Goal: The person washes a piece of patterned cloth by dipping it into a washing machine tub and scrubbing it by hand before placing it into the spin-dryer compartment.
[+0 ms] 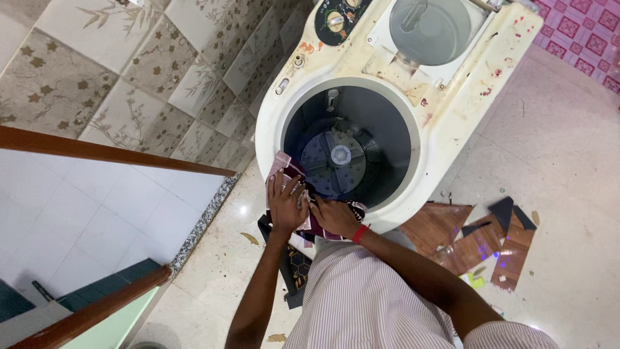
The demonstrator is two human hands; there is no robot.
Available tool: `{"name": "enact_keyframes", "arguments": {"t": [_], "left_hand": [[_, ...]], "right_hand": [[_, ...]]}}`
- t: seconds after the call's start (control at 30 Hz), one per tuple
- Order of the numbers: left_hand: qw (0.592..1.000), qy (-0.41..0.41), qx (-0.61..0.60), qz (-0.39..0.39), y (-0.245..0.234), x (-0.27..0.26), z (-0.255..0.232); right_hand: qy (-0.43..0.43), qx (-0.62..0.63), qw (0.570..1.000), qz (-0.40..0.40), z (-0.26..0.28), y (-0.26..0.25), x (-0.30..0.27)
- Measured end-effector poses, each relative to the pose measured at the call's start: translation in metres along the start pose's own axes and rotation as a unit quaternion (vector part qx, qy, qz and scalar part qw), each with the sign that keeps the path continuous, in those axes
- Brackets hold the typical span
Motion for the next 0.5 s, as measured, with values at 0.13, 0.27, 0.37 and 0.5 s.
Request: {"name": "enact_keyframes", "arguments": {"t": [0.13, 0.27, 0.37, 0.5], "left_hand": [[0.998, -0.055, 0.036, 0.005, 0.005, -0.002, -0.032], [0.980, -0.111, 0.151, 0.061, 0.053, -0.013, -0.103], [0.941, -0.245, 0.098, 0.214, 0.119, -0.008, -0.146], [0.865, -0.399, -0.017, 0.305, 0.203, 0.019, -0.179]], "right_hand": [[-0.050, 0.002, 0.996, 0.077, -0.027, 0.000, -0.010], [-0.118, -0.037, 0.986, 0.111, -0.079, -0.047, -0.041], [-0.173, -0.140, 0.971, 0.087, -0.124, -0.106, -0.061], [-0.196, -0.181, 0.960, 0.089, -0.187, -0.171, -0.053]]}}
Point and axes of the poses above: each hand's wrist, its own x-axis towards the middle knuckle, its own y-axis out of the palm, z = x × y, the point moved 5 cm from there along x, towards the middle knuckle, and after that the axes turned 6 degrees about -x, right-handed, at the moved point
